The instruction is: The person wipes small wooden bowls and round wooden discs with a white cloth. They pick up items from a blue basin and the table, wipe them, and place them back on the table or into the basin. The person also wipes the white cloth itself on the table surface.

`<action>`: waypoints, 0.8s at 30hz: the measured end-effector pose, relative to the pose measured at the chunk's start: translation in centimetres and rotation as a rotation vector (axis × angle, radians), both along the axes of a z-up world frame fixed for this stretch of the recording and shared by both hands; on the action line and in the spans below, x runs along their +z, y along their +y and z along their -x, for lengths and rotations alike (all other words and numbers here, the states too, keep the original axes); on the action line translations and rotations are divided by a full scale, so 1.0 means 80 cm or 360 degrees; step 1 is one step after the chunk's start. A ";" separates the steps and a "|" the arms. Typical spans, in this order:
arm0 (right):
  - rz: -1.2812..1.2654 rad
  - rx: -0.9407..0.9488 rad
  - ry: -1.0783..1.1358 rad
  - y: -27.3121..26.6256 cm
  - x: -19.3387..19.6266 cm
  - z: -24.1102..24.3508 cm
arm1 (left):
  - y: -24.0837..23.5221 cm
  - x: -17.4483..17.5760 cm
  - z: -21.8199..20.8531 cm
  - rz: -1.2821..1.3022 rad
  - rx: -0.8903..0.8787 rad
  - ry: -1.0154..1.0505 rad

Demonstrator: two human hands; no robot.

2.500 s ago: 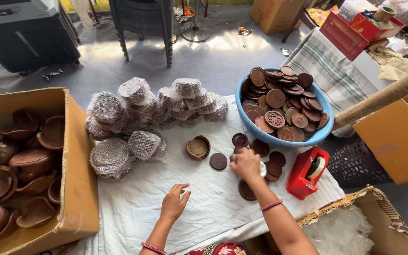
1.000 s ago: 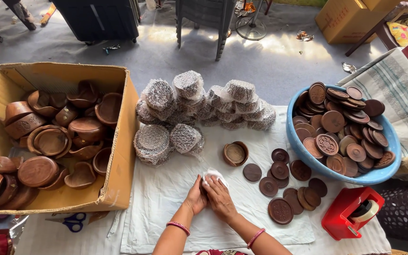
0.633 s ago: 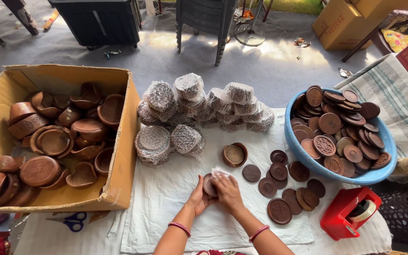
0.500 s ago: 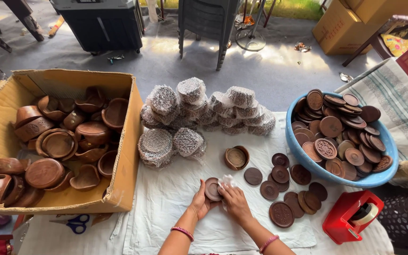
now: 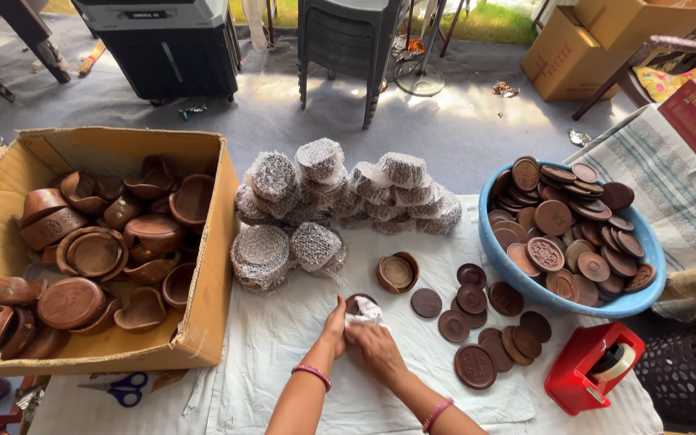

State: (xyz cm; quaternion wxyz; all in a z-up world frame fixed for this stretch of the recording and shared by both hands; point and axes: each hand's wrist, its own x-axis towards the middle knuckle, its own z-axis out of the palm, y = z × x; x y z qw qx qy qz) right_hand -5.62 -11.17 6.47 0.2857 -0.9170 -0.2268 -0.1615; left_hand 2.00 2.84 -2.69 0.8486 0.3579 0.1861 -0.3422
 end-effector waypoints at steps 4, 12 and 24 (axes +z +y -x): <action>0.0339 0.0239 0.0057 -0.047 -0.017 0.000 | 0.007 0.018 0.015 -0.0036 0.0081 -0.0110; 0.0353 0.0155 -0.0094 0.005 0.015 -0.039 | 0.010 -0.010 0.005 -0.0184 -0.0017 0.0057; 0.0531 -0.0030 0.0045 -0.014 0.025 -0.021 | 0.011 0.027 0.024 -0.0054 0.0021 -0.0112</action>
